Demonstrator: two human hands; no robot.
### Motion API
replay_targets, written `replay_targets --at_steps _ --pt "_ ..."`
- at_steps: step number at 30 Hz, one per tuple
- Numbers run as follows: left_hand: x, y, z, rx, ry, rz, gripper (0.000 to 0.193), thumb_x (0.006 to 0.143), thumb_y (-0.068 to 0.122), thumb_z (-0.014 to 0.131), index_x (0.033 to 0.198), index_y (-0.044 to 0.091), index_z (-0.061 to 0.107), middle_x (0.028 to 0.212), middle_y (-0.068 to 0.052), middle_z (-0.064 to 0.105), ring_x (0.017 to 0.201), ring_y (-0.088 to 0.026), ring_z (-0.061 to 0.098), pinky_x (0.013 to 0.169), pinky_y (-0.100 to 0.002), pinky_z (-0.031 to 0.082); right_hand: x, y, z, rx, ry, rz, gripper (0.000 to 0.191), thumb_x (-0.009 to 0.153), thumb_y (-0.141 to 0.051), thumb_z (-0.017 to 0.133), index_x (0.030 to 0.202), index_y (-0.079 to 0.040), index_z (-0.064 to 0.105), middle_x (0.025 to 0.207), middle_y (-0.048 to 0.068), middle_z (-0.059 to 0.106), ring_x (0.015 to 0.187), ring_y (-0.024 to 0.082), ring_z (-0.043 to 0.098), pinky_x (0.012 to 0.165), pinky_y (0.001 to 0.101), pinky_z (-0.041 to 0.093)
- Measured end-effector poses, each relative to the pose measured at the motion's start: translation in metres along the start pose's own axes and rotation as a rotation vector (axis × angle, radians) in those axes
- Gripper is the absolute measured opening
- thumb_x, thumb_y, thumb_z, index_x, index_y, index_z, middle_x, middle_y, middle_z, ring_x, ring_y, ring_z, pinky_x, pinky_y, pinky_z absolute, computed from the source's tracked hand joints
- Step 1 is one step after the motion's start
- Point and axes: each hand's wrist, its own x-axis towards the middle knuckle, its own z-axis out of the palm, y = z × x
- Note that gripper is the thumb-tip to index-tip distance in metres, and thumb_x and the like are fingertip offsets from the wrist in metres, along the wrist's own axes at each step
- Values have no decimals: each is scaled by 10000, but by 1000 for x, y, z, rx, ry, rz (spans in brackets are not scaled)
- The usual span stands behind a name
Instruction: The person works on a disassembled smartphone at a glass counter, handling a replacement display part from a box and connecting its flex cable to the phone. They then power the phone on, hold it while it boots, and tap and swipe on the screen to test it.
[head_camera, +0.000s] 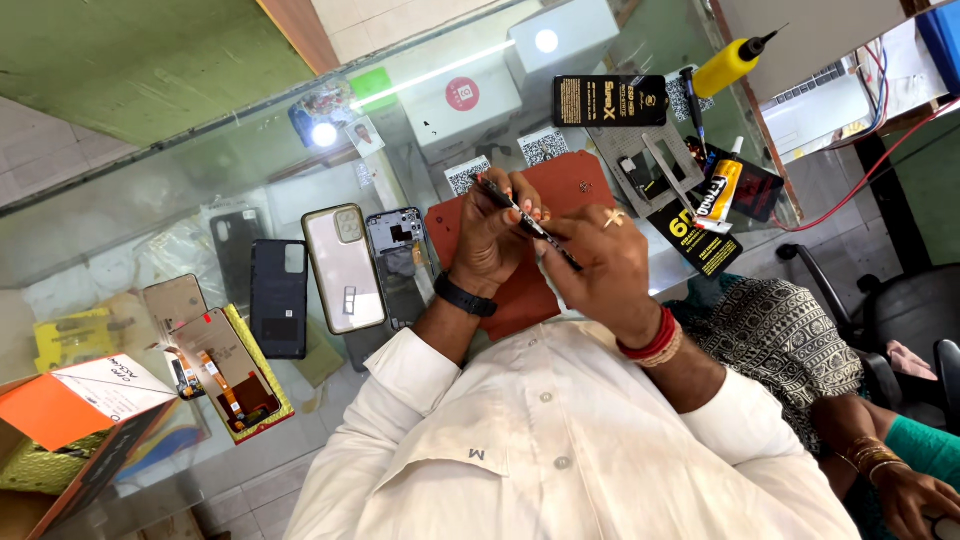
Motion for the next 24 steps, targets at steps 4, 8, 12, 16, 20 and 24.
replay_targets --at_steps 4,8,12,16,20,24 --pt "-1 1 0 51 42 -56 300 867 11 827 1005 92 574 938 -64 606 925 -192 643 850 -321 552 7 16 -1 298 -64 311 50 923 -27 772 952 11 759 811 49 686 720 124 620 647 284 462" --pt "-1 0 -1 57 57 -88 322 856 10 831 999 104 558 936 -50 596 920 -176 621 817 -312 543 12 32 0 608 -206 583 64 920 -28 773 938 33 764 780 6 672 696 26 570 604 214 457" --pt "-1 0 -2 64 50 -89 339 852 23 844 995 106 548 943 -49 590 938 -172 607 825 -303 530 11 39 2 761 -226 629 52 907 1 765 938 41 757 817 13 707 739 29 618 656 203 507" --pt "-1 -1 -3 69 46 -90 347 838 34 849 992 106 546 941 -50 589 942 -174 608 839 -304 532 9 41 1 765 -247 628 50 901 0 775 912 42 751 814 23 715 741 35 630 659 200 519" --pt "-2 -1 -3 75 46 -102 347 835 32 848 986 103 544 943 -49 585 940 -174 606 832 -306 532 9 41 0 756 -258 660 49 899 -7 773 907 35 750 806 13 720 734 27 632 648 192 521" --pt "-2 -1 -3 83 44 -100 347 832 29 847 982 102 543 941 -51 587 938 -177 607 827 -309 530 9 41 0 776 -249 652 53 901 -7 769 915 39 746 818 6 714 736 23 627 647 190 519"
